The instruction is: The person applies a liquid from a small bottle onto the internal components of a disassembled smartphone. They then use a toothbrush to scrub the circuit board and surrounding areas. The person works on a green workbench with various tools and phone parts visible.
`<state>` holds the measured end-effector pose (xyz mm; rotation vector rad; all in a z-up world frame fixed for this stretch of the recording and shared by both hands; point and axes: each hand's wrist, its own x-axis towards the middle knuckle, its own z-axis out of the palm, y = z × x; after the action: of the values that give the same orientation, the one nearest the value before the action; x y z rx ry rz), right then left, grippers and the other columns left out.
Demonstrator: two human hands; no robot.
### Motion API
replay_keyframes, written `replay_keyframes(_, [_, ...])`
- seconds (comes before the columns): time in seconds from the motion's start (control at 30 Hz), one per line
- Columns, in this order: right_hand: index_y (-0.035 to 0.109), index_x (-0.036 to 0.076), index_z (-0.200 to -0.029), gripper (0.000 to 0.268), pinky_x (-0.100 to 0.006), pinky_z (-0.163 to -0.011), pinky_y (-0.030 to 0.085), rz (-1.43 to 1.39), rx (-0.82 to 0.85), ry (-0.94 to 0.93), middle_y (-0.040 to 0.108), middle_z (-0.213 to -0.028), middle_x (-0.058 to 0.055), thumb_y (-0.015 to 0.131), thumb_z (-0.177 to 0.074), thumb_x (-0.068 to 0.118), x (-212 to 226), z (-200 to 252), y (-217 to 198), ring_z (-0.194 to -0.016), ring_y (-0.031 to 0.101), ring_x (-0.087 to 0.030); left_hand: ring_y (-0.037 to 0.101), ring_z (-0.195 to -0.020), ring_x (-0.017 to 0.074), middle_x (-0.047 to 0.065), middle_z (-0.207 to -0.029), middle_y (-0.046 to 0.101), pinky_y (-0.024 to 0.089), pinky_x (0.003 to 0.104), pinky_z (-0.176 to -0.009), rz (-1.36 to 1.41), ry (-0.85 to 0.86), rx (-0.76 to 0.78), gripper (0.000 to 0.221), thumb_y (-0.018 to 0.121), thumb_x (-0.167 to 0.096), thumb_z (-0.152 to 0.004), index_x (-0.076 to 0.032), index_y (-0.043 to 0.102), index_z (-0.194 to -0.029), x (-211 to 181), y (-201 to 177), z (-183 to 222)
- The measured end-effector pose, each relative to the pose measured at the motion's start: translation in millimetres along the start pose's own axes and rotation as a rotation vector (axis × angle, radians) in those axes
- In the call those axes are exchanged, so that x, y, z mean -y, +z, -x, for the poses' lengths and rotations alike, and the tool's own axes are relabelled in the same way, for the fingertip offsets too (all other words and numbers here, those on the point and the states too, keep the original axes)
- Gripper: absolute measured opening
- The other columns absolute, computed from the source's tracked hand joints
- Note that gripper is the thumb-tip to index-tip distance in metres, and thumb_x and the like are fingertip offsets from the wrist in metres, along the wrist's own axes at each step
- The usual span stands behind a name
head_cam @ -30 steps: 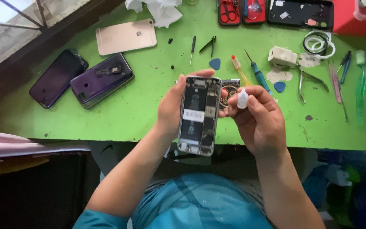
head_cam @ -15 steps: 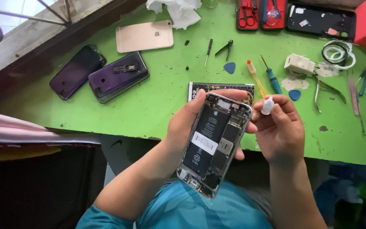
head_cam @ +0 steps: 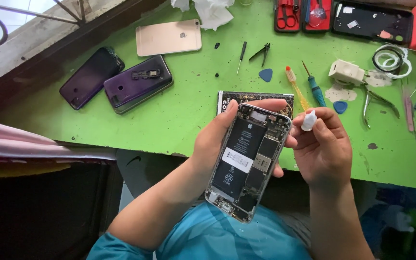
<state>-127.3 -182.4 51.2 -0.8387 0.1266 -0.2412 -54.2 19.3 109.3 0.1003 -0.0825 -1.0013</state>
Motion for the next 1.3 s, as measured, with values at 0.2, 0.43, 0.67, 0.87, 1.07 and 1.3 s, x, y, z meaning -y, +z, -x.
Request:
replay_keyframes(0.2, [0.064, 0.004, -0.118, 0.015, -0.038, -0.087, 0.057, -0.001, 0.009, -0.002, 0.07, -0.106, -0.018, 0.055, -0.107, 0.009, -2, -2, -1, -0.09, 0.067, -0.027, 0.064, -0.113, 0.0416, 0.038, -0.124, 0.059, 0.061, 0.056, -0.085, 0.027, 0.023, -0.021, 0.063, 0.04, -0.041, -0.114, 0.009, 0.039, -0.153, -2, -7, -5])
replay_keyframes(0.43, [0.064, 0.005, -0.12, 0.016, -0.039, -0.086, 0.057, -0.006, 0.035, -0.023, 0.069, -0.106, -0.019, 0.056, -0.107, 0.01, -6, -4, -5, -0.088, 0.066, -0.026, 0.065, -0.109, 0.0418, 0.038, -0.119, 0.06, 0.062, 0.05, -0.082, -0.086, 0.079, -0.075, 0.064, 0.04, -0.046, -0.111, 0.006, 0.046, -0.147, -5, -19, -10])
replay_keyframes(0.67, [0.062, 0.004, -0.12, 0.017, -0.04, -0.087, 0.057, 0.026, 0.061, -0.012, 0.07, -0.107, -0.018, 0.055, -0.106, 0.01, -4, -2, -2, -0.089, 0.067, -0.024, 0.071, -0.083, 0.0416, 0.035, -0.117, 0.063, 0.059, 0.044, -0.071, -0.152, 0.026, -0.152, 0.065, 0.039, -0.053, -0.108, -0.002, 0.046, -0.148, -3, -29, -8])
replay_keyframes(0.87, [0.062, 0.004, -0.119, 0.016, -0.039, -0.086, 0.058, 0.048, 0.073, -0.024, 0.07, -0.11, -0.018, 0.056, -0.105, 0.008, -3, -1, -1, -0.09, 0.066, -0.024, 0.072, -0.079, 0.0378, 0.03, -0.114, 0.066, 0.058, 0.041, -0.065, -0.184, 0.078, -0.228, 0.065, 0.042, -0.055, -0.105, -0.003, 0.049, -0.144, -3, -23, -15])
replay_keyframes(1.07, [0.061, 0.004, -0.119, 0.016, -0.037, -0.087, 0.058, 0.085, 0.09, -0.045, 0.068, -0.112, -0.018, 0.058, -0.103, 0.007, 1, 1, 5, -0.091, 0.067, -0.026, 0.072, -0.082, 0.0363, 0.028, -0.117, 0.065, 0.057, 0.04, -0.066, -0.201, 0.086, -0.211, 0.065, 0.041, -0.057, -0.105, -0.005, 0.05, -0.144, 0, -22, -16])
replay_keyframes(1.3, [0.06, 0.007, -0.112, 0.016, -0.035, -0.089, 0.06, 0.355, -0.016, -0.111, 0.066, -0.11, -0.012, 0.064, -0.097, 0.005, 11, 3, 36, -0.093, 0.068, -0.02, 0.07, -0.086, 0.0322, 0.025, -0.116, 0.065, 0.058, 0.038, -0.077, -0.261, 0.165, -0.159, 0.063, 0.044, -0.055, -0.105, -0.003, 0.052, -0.141, 7, -24, -17])
